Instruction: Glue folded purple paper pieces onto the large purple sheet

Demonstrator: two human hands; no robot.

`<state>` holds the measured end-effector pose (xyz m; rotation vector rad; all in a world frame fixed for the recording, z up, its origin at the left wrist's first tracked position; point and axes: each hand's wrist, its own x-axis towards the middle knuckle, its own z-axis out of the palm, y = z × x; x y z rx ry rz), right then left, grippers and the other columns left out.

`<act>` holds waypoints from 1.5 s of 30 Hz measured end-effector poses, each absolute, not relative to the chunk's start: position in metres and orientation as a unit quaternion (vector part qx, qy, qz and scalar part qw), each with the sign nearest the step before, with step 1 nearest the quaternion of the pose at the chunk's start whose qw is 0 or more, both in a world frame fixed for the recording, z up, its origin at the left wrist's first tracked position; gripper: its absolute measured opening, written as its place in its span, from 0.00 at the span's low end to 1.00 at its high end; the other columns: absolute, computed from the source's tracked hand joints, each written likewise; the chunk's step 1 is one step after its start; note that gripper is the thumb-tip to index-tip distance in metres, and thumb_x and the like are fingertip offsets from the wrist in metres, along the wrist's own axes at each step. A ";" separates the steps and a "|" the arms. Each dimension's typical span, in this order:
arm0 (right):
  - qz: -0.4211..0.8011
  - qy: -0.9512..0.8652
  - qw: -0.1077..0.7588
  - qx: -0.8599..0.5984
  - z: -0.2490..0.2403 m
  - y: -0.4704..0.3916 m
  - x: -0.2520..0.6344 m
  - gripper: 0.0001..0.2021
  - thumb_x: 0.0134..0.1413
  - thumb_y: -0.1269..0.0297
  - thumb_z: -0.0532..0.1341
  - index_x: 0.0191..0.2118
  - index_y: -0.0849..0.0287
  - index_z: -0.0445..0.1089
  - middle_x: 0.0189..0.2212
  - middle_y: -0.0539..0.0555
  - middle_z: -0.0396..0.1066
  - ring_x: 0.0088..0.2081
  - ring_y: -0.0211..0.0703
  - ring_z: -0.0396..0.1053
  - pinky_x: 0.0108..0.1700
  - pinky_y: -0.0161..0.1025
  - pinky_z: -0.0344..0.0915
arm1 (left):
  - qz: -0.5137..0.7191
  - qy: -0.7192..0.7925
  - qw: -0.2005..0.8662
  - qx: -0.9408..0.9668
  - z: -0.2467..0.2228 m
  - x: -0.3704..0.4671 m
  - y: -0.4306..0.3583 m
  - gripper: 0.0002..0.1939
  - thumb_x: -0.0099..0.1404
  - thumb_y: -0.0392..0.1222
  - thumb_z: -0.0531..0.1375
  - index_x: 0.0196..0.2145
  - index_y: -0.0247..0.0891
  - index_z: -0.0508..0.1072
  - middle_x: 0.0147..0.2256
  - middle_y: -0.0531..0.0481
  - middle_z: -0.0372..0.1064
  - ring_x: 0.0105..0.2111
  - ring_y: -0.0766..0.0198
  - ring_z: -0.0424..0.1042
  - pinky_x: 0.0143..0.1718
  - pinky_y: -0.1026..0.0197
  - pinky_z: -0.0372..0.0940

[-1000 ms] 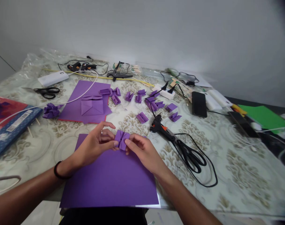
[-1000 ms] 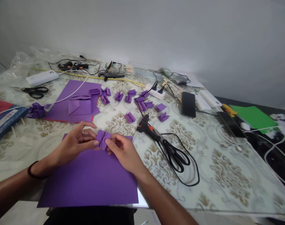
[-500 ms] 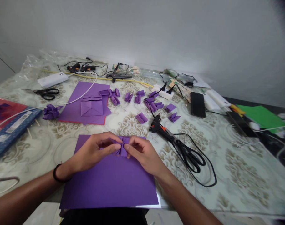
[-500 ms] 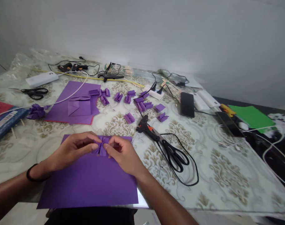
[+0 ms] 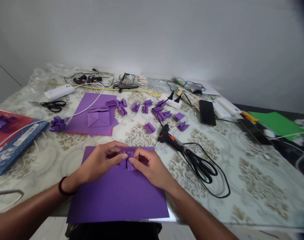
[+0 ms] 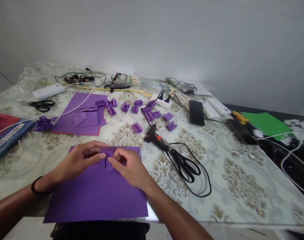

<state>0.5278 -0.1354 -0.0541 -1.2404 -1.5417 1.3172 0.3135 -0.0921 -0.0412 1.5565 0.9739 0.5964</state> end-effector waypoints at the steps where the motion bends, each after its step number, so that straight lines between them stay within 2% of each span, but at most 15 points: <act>1: 0.507 -0.608 0.372 -0.484 -0.054 -0.136 0.528 0.17 0.65 0.53 0.63 0.28 0.56 0.64 0.25 0.46 0.64 0.28 0.38 0.61 0.34 0.37 0.59 | 0.256 0.414 0.571 0.661 -0.042 0.313 -0.091 0.16 0.68 0.49 0.65 0.49 0.37 0.79 0.36 0.48 0.80 0.34 0.60 0.77 0.37 0.60 0.69; 5: 0.506 -0.631 0.360 -0.466 -0.053 -0.136 0.528 0.15 0.64 0.52 0.64 0.31 0.56 0.66 0.27 0.47 0.66 0.30 0.39 0.63 0.34 0.37 0.61 | 0.277 0.405 0.575 0.655 -0.043 0.314 -0.089 0.10 0.66 0.47 0.67 0.37 0.36 0.80 0.34 0.48 0.80 0.34 0.60 0.77 0.38 0.60 0.70; 11: 0.497 -0.624 0.353 -0.488 -0.055 -0.136 0.529 0.17 0.63 0.52 0.65 0.28 0.56 0.66 0.24 0.47 0.65 0.27 0.38 0.62 0.30 0.36 0.59 | 0.318 0.415 0.598 0.608 -0.041 0.314 -0.088 0.12 0.64 0.47 0.69 0.33 0.36 0.75 0.29 0.52 0.74 0.29 0.65 0.73 0.33 0.63 0.67; 14: 0.521 -0.594 0.376 -0.484 -0.056 -0.134 0.532 0.17 0.63 0.50 0.65 0.29 0.56 0.67 0.24 0.47 0.67 0.28 0.38 0.65 0.32 0.37 0.61 | 0.299 0.413 0.623 0.593 -0.040 0.314 -0.088 0.14 0.60 0.46 0.72 0.37 0.37 0.73 0.28 0.55 0.73 0.28 0.66 0.73 0.33 0.64 0.67; 16: 0.545 -0.571 0.392 -0.473 -0.056 -0.133 0.533 0.17 0.62 0.50 0.66 0.30 0.56 0.67 0.25 0.46 0.67 0.28 0.38 0.67 0.33 0.37 0.62 | 0.277 0.413 0.628 0.598 -0.040 0.314 -0.089 0.17 0.59 0.45 0.73 0.42 0.37 0.75 0.28 0.55 0.74 0.28 0.65 0.74 0.32 0.63 0.67; 18: 0.559 -0.559 0.398 -0.465 -0.056 -0.133 0.534 0.17 0.61 0.49 0.66 0.30 0.55 0.66 0.25 0.46 0.67 0.27 0.38 0.67 0.34 0.37 0.63 | 0.251 0.411 0.634 0.605 -0.041 0.315 -0.089 0.17 0.60 0.45 0.72 0.44 0.36 0.78 0.29 0.52 0.77 0.29 0.64 0.76 0.33 0.62 0.68; 22: 0.562 -0.564 0.390 -0.463 -0.053 -0.134 0.533 0.17 0.61 0.50 0.67 0.29 0.55 0.66 0.24 0.45 0.66 0.26 0.38 0.65 0.32 0.36 0.61 | 0.219 0.395 0.654 0.607 -0.043 0.314 -0.089 0.09 0.63 0.46 0.70 0.36 0.36 0.81 0.33 0.48 0.82 0.33 0.61 0.80 0.37 0.61 0.71; 30: 0.528 -0.587 0.378 -0.483 -0.056 -0.133 0.530 0.15 0.62 0.54 0.65 0.29 0.56 0.67 0.25 0.47 0.66 0.28 0.38 0.65 0.32 0.37 0.59 | 0.215 0.417 0.640 0.608 -0.044 0.313 -0.088 0.11 0.62 0.47 0.71 0.31 0.36 0.82 0.30 0.46 0.83 0.33 0.57 0.82 0.36 0.60 0.73; 33: 0.499 -0.599 0.390 -0.490 -0.058 -0.134 0.527 0.15 0.62 0.56 0.64 0.27 0.56 0.66 0.24 0.46 0.65 0.27 0.37 0.64 0.32 0.36 0.60 | 0.214 0.431 0.628 0.611 -0.042 0.315 -0.089 0.11 0.61 0.47 0.71 0.30 0.35 0.82 0.30 0.47 0.82 0.33 0.58 0.81 0.36 0.61 0.72; 39: 0.461 -0.610 0.408 -0.499 -0.060 -0.135 0.521 0.11 0.61 0.60 0.64 0.29 0.56 0.66 0.24 0.46 0.64 0.28 0.37 0.62 0.32 0.35 0.59 | 0.245 0.442 0.619 0.601 -0.047 0.316 -0.093 0.13 0.61 0.48 0.71 0.29 0.34 0.80 0.26 0.51 0.77 0.25 0.67 0.73 0.25 0.67 0.62; 41: 0.463 -0.609 0.405 -0.501 -0.061 -0.135 0.521 0.11 0.62 0.60 0.64 0.29 0.57 0.67 0.24 0.46 0.65 0.28 0.37 0.63 0.33 0.35 0.60 | 0.246 0.428 0.627 0.602 -0.051 0.315 -0.093 0.12 0.63 0.48 0.71 0.30 0.35 0.80 0.27 0.52 0.78 0.26 0.67 0.74 0.27 0.68 0.63; 45: 0.457 -0.618 0.409 -0.492 -0.060 -0.133 0.524 0.14 0.63 0.59 0.64 0.28 0.57 0.67 0.24 0.47 0.67 0.28 0.37 0.64 0.33 0.36 0.59 | 0.243 0.404 0.644 0.603 -0.056 0.315 -0.091 0.10 0.66 0.46 0.69 0.37 0.36 0.82 0.34 0.49 0.82 0.35 0.62 0.80 0.37 0.65 0.71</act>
